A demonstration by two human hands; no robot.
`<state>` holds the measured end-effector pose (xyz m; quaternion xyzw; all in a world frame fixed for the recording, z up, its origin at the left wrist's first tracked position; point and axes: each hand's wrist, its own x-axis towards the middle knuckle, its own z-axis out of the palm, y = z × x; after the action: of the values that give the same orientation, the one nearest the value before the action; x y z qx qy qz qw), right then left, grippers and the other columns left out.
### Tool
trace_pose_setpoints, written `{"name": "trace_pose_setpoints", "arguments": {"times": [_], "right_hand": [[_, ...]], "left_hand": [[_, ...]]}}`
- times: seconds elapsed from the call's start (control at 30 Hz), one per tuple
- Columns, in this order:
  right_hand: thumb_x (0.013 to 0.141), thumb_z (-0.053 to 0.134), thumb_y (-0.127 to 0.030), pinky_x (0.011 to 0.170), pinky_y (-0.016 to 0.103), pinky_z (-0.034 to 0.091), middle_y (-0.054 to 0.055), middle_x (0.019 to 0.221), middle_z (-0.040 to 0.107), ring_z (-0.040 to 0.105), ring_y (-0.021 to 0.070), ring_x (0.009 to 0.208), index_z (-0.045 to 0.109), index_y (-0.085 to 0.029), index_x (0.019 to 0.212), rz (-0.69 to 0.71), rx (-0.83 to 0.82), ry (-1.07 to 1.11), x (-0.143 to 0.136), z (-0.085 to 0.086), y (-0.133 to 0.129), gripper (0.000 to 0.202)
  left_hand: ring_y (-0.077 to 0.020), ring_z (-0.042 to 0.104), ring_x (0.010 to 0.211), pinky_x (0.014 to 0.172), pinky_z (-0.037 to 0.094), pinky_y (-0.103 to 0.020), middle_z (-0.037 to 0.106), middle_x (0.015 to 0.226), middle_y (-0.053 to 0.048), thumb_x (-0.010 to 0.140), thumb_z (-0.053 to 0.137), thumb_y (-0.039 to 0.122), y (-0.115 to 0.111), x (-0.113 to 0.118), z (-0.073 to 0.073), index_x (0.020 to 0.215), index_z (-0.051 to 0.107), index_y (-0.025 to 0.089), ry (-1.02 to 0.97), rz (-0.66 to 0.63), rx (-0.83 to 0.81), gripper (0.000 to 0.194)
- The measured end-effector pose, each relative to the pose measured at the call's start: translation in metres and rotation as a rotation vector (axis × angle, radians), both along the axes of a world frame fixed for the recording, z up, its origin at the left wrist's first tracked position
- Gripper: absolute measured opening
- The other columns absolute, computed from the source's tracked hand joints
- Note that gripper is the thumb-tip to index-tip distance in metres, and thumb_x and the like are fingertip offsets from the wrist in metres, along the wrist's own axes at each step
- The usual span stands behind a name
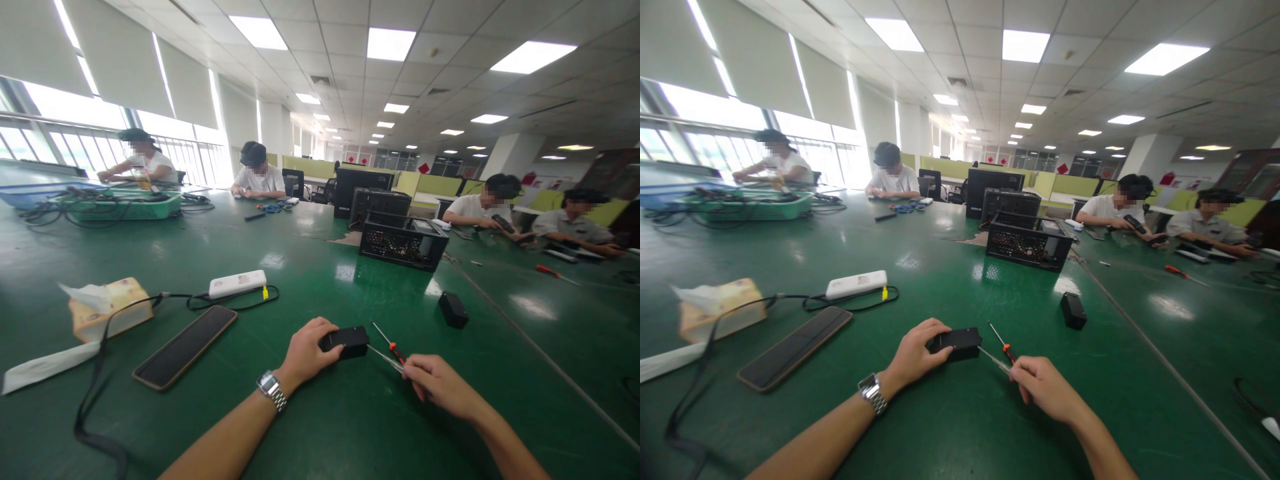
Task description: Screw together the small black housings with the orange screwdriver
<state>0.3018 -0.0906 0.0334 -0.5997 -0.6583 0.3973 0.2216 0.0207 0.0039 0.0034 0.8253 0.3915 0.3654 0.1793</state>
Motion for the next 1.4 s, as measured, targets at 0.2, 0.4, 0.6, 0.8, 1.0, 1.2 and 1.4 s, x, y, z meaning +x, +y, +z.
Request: {"name": "trace_pose_setpoints", "arguments": {"times": [0.2,0.4,0.6,0.8,1.0,1.2,1.4], "right_hand": [[0.091,0.043,-0.045,0.052,0.022,0.032,-0.006,0.05,0.051,0.043,0.0103,0.048,0.06,-0.017,0.078,-0.024,0.035,-0.01,-0.003,-0.003,0.001,0.035],[0.09,0.042,-0.05,0.05,0.022,0.03,-0.006,0.048,0.049,0.042,0.0101,0.046,0.06,-0.017,0.078,-0.056,0.021,-0.021,0.004,-0.005,0.002,0.039],[0.091,0.04,-0.049,0.051,0.022,0.031,-0.006,0.047,0.049,0.042,0.0103,0.046,0.061,-0.017,0.078,-0.06,0.022,-0.021,-0.004,-0.003,0.001,0.04],[0.091,0.039,-0.051,0.05,0.025,0.031,-0.001,0.052,0.056,0.049,0.0142,0.05,0.063,-0.019,0.071,-0.171,0.142,-0.24,-0.02,0.004,-0.005,0.045],[0.093,0.04,-0.046,0.05,0.027,0.029,0.003,0.066,0.069,0.06,0.0186,0.056,0.072,-0.028,0.081,-0.243,0.251,-0.573,-0.026,0.015,-0.012,0.038],[0.092,0.041,-0.045,0.053,0.028,0.031,0.005,0.078,0.073,0.063,0.0214,0.065,0.073,-0.03,0.088,-0.288,0.358,-0.676,-0.032,0.02,-0.016,0.036],[0.092,0.038,-0.049,0.054,0.027,0.033,0.003,0.065,0.067,0.058,0.0182,0.058,0.071,-0.023,0.078,-0.236,0.267,-0.418,-0.023,0.011,-0.006,0.044]], "left_hand": [[-0.0205,0.062,0.089,0.082,0.051,-0.031,0.066,0.1,-0.004,0.077,0.067,0.031,0.0,0.001,-0.001,0.102,0.068,0.021,0.007,0.001,0.014,0.028],[-0.0207,0.062,0.089,0.082,0.051,-0.031,0.066,0.099,-0.004,0.077,0.067,0.031,0.0,0.0,-0.001,0.102,0.068,0.02,0.012,0.0,0.015,0.027],[-0.0208,0.062,0.089,0.081,0.051,-0.031,0.066,0.099,-0.004,0.077,0.067,0.031,-0.001,0.001,0.001,0.102,0.068,0.021,0.004,-0.011,0.005,0.027],[-0.0201,0.062,0.085,0.077,0.051,-0.03,0.064,0.095,-0.004,0.077,0.067,0.03,-0.004,0.006,0.002,0.099,0.067,0.019,-0.003,-0.035,-0.011,0.024],[-0.0196,0.06,0.083,0.074,0.051,-0.031,0.063,0.094,-0.005,0.079,0.067,0.032,-0.006,0.01,0.001,0.101,0.066,0.018,-0.009,-0.051,-0.038,0.026],[-0.0199,0.059,0.084,0.076,0.05,-0.031,0.063,0.096,-0.005,0.079,0.067,0.031,-0.007,0.014,0.002,0.103,0.065,0.02,0.019,-0.092,-0.046,0.026],[-0.0192,0.06,0.085,0.077,0.05,-0.03,0.063,0.097,-0.004,0.08,0.066,0.03,-0.009,0.015,0.0,0.105,0.065,0.021,0.039,-0.078,-0.035,0.027]]}}
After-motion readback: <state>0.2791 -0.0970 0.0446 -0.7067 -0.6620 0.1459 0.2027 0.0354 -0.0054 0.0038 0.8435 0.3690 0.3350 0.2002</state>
